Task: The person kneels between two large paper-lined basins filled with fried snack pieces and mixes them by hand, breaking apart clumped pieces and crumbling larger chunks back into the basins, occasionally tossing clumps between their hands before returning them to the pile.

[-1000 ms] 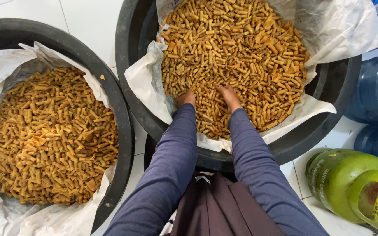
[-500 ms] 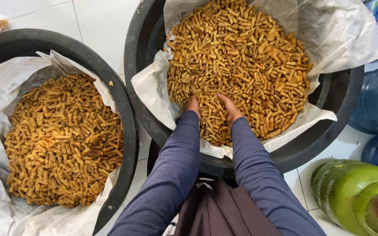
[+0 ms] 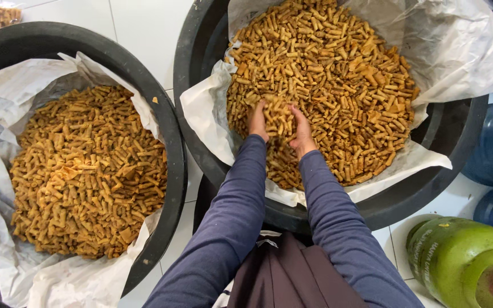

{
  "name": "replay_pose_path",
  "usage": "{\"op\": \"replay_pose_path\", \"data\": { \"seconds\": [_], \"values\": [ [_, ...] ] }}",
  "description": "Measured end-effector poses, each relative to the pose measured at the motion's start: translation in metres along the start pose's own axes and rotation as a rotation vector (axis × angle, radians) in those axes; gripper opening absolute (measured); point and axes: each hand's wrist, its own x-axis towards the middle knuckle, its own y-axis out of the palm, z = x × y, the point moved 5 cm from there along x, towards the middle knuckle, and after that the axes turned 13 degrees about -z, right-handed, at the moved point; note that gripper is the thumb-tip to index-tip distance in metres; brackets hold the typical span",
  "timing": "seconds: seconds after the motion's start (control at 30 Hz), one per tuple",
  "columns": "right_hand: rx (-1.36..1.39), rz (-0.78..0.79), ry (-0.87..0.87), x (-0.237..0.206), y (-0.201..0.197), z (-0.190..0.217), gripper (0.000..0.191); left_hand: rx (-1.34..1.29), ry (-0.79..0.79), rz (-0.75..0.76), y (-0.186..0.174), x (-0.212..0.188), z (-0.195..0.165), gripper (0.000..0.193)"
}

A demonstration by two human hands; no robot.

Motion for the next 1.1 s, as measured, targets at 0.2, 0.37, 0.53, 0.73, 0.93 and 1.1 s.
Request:
{"op": "replay_pose_path", "data": {
  "seconds": [0.2, 0.37, 0.53, 0.73, 0.93, 1.1],
  "values": [
    [0.471, 0.287, -0.172, -0.012, 0.025, 0.024, 0.045, -0.039, 0.319, -0.018, 0.011, -0.017, -0.033, 0.059],
    [0.536, 0.319, -0.185, -0.029, 0.031, 0.042, 0.041, -0.091, 0.456, 0.016, 0.012, -0.049, -0.051, 0.035],
    [0.514, 0.271, -0.177, -0.056, 0.033, 0.037, 0.041, -0.251, 0.557, 0.056, 0.004, -0.073, -0.054, 0.027],
    [0.513, 0.321, -0.216, -0.098, 0.036, 0.036, 0.043, -0.273, 0.576, 0.027, -0.016, -0.107, -0.06, 0.019],
    [0.532, 0.304, -0.283, -0.131, 0.034, 0.023, 0.042, -0.283, 0.645, 0.075, -0.041, -0.137, -0.068, 0.019],
    [0.497, 0.353, -0.258, -0.147, 0.037, 0.002, 0.044, -0.253, 0.687, 0.051, -0.069, -0.156, -0.068, 0.021]
  ]
}}
